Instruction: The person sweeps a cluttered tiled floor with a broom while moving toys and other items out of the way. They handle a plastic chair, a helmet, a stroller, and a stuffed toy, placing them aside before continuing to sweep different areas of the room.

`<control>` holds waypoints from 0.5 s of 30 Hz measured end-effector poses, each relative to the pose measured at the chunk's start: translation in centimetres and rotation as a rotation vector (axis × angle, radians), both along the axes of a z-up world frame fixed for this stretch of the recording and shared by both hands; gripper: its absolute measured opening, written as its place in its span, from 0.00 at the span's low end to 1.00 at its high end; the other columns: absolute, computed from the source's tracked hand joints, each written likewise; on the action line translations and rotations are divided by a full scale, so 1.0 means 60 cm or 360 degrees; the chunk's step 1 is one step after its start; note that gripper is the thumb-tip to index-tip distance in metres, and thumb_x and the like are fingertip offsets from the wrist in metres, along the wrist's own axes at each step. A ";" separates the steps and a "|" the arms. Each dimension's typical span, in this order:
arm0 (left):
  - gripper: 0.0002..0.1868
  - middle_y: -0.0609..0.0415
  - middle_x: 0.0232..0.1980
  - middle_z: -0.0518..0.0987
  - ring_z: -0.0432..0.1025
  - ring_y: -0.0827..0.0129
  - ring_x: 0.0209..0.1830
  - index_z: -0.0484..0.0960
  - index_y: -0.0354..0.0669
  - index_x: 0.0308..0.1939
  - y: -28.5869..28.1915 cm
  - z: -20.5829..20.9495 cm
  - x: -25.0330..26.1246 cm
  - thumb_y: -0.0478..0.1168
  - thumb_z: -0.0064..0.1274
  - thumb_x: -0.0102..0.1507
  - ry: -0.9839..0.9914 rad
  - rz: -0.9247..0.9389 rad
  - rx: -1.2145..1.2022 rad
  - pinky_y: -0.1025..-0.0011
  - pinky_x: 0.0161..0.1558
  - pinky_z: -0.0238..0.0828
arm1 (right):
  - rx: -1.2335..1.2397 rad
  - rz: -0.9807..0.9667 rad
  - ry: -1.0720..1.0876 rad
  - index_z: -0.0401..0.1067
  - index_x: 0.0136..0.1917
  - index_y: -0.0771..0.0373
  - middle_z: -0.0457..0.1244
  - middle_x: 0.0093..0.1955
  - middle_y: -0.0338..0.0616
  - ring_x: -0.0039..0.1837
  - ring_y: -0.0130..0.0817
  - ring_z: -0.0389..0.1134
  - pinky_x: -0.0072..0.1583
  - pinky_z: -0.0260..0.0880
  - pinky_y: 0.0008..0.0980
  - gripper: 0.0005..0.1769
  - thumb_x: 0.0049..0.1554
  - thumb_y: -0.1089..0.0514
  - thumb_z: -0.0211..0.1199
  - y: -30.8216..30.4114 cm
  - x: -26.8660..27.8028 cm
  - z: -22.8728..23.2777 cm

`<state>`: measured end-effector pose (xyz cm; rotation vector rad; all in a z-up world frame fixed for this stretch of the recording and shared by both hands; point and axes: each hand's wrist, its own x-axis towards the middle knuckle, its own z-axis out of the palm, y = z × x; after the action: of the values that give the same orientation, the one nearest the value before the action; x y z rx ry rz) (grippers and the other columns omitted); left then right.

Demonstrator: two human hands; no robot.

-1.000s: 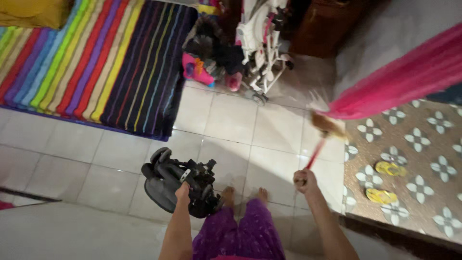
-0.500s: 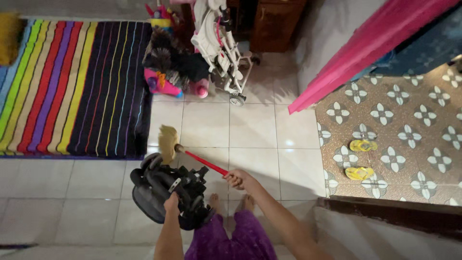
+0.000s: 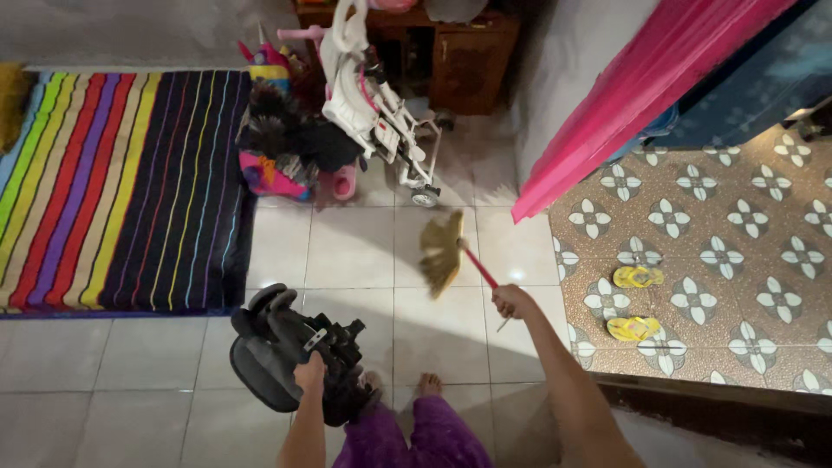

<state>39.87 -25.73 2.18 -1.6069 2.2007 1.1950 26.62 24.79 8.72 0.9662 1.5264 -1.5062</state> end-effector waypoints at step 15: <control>0.22 0.43 0.30 0.83 0.77 0.52 0.30 0.85 0.29 0.31 0.087 0.064 -0.331 0.50 0.56 0.58 -0.0037 -0.0134 0.0088 0.56 0.41 0.69 | -0.0202 0.0450 -0.0136 0.58 0.27 0.53 0.51 0.21 0.29 0.21 0.19 0.48 0.24 0.43 0.23 0.16 0.52 0.58 0.61 -0.040 -0.411 -0.092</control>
<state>20.00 -20.49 6.01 -1.4840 2.1781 1.1966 1.99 22.38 3.23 0.6995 1.4217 -1.3259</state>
